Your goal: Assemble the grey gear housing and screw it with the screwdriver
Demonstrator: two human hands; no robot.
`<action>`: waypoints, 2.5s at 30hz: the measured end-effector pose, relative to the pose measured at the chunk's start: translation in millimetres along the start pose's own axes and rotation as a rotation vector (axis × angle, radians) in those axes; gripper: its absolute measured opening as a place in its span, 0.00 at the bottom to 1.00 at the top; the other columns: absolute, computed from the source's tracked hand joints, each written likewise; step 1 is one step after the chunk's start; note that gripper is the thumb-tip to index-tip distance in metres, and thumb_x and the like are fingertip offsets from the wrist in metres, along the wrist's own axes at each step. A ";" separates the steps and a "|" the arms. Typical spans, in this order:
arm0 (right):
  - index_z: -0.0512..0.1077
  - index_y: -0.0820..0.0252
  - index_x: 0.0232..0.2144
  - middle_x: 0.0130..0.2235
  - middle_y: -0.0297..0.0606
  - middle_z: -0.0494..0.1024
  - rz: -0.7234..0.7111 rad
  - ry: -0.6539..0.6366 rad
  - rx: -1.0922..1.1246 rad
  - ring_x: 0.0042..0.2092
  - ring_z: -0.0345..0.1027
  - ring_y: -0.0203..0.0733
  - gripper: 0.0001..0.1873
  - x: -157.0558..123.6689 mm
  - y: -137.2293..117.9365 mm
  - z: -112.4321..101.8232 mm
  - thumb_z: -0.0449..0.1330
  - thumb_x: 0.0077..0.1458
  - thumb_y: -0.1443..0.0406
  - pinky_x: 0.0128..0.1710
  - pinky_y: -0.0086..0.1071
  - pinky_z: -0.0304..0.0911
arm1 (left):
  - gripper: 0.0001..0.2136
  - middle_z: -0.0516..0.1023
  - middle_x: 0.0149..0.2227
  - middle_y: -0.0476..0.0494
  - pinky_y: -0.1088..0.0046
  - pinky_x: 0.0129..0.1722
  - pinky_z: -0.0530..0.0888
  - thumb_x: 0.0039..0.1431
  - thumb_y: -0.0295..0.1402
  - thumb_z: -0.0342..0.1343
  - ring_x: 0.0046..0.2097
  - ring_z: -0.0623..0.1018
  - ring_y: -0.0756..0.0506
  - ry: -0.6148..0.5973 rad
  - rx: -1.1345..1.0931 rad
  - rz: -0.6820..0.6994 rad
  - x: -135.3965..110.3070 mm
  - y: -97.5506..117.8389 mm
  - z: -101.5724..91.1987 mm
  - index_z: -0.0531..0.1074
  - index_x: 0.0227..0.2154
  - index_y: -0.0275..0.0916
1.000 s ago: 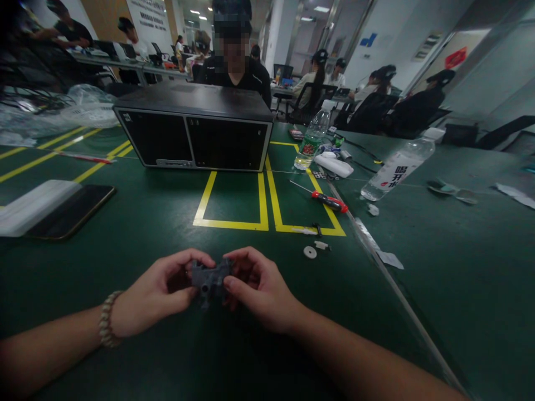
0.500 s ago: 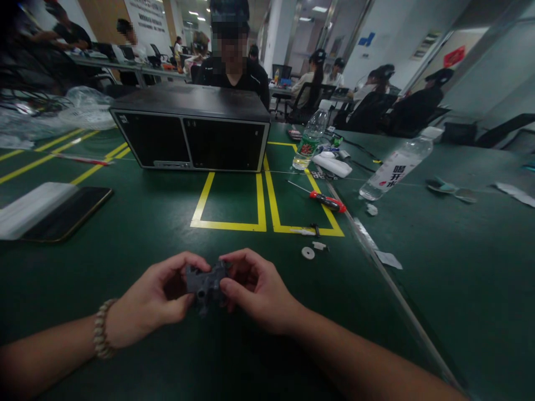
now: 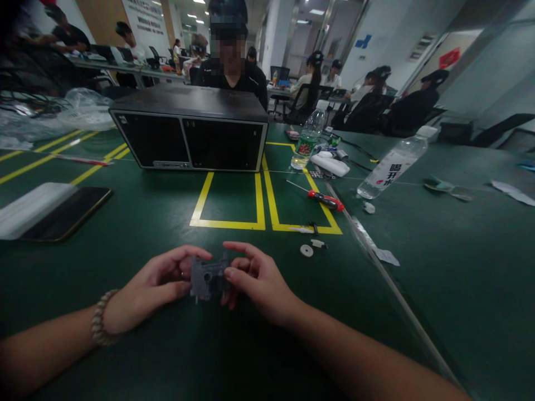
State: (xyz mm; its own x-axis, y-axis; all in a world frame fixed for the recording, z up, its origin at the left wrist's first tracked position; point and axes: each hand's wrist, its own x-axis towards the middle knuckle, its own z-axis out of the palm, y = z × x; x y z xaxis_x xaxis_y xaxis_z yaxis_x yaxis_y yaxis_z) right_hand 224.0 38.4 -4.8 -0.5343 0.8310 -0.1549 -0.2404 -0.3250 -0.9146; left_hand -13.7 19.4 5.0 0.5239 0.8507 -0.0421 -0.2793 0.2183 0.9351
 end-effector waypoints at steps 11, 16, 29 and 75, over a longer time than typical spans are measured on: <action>0.72 0.58 0.55 0.31 0.35 0.84 0.071 0.042 0.043 0.25 0.81 0.40 0.23 3.0 -4.3 1.1 0.70 0.62 0.55 0.20 0.27 0.71 | 0.19 0.85 0.37 0.43 0.77 0.39 0.79 0.64 0.35 0.69 0.36 0.83 0.50 0.046 -0.027 -0.002 -0.3 -4.0 0.2 0.68 0.52 0.36; 0.70 0.55 0.54 0.31 0.34 0.84 0.054 0.008 0.012 0.25 0.80 0.39 0.21 2.1 -2.6 0.7 0.67 0.65 0.53 0.20 0.26 0.70 | 0.16 0.87 0.34 0.44 0.81 0.37 0.81 0.65 0.35 0.68 0.35 0.85 0.51 0.014 -0.095 0.012 1.0 -2.1 1.3 0.68 0.48 0.37; 0.70 0.58 0.58 0.36 0.35 0.83 -0.067 -0.060 0.018 0.27 0.79 0.37 0.27 -0.3 1.1 0.9 0.72 0.62 0.56 0.25 0.28 0.71 | 0.16 0.88 0.36 0.41 0.76 0.38 0.85 0.70 0.41 0.63 0.40 0.90 0.42 0.024 -0.130 -0.023 -1.2 -3.8 -2.3 0.61 0.43 0.41; 0.67 0.56 0.38 0.25 0.26 0.71 -0.243 -0.023 -0.469 0.19 0.67 0.31 0.07 -15.2 -1.1 11.3 0.60 0.70 0.62 0.16 0.23 0.64 | 0.23 0.63 0.18 0.58 0.83 0.14 0.59 0.71 0.55 0.51 0.16 0.63 0.55 0.397 0.422 0.040 -5.5 -6.5 1.5 0.65 0.29 0.41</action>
State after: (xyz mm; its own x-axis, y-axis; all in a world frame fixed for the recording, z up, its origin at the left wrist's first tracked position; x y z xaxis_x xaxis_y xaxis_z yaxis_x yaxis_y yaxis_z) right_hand 223.3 21.1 2.8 -0.5275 0.8452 0.0854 0.0267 0.1169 -0.9928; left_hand -13.6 12.6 -0.3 0.1550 0.9863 -0.0569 0.0950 0.0424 0.9946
